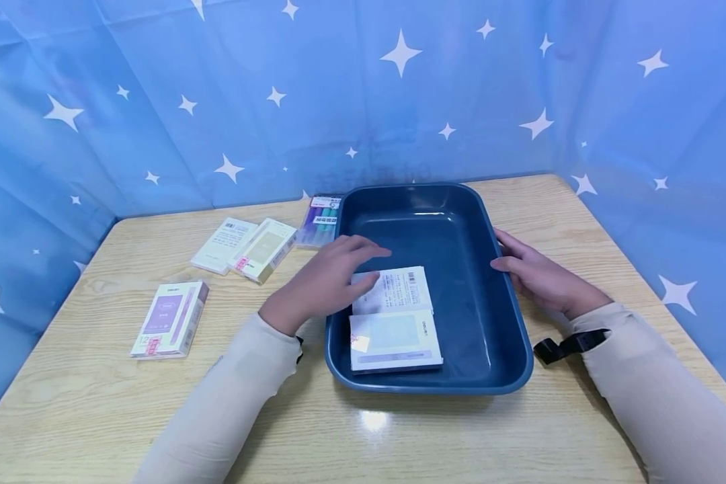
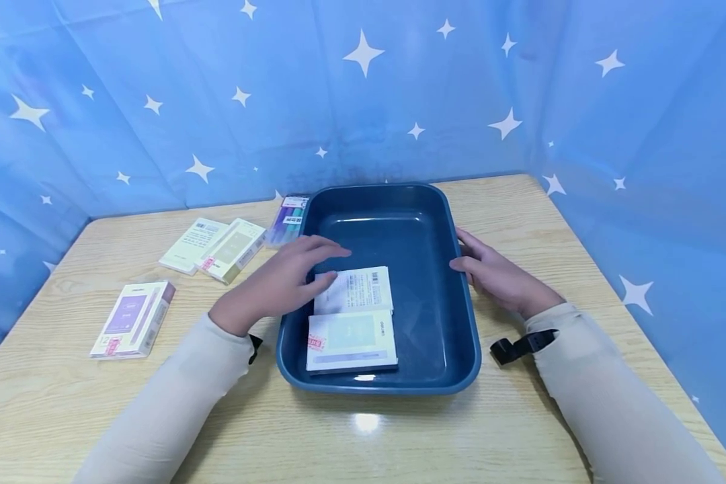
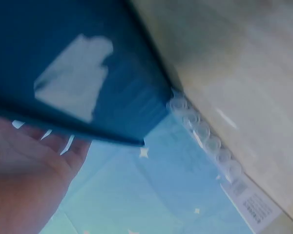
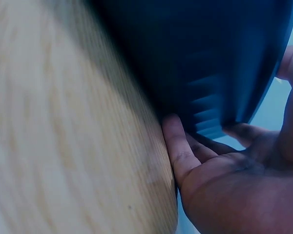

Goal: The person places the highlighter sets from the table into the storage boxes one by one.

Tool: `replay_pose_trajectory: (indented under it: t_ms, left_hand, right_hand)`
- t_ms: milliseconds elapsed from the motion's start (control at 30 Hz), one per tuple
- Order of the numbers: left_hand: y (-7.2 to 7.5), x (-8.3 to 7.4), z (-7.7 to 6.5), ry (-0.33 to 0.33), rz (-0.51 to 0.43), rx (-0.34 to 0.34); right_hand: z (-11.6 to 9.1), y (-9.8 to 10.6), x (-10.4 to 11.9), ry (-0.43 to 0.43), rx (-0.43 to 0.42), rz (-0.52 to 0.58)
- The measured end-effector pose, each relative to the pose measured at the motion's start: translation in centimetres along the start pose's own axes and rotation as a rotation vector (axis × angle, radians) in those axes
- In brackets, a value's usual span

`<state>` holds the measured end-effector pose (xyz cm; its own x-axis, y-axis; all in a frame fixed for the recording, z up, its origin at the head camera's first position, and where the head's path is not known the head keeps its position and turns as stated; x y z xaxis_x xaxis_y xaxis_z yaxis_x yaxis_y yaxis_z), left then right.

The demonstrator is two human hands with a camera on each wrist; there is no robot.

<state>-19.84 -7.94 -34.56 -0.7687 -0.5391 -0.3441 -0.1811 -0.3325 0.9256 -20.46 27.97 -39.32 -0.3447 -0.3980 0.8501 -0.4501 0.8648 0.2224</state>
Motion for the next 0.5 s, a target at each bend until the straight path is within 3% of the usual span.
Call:
replay_pose_trajectory:
  t_ms: [500]
  left_hand:
    - [2.4, 2.6, -1.0, 0.159, 0.135, -0.092]
  right_hand:
    - [0.1, -0.2, 0.1, 0.002, -0.038, -0.027]
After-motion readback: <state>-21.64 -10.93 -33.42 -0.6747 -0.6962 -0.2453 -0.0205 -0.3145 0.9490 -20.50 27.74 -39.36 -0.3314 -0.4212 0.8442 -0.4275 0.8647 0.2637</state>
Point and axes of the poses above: each hand's wrist, its own z-axis towards the middle knuckle, its own y-axis out of the back of the hand, x = y × z, the point moved 1 cm from there along z, towards the middle knuckle, and after that the axes turned 14 degrees about -y, right-handed, at the moved point
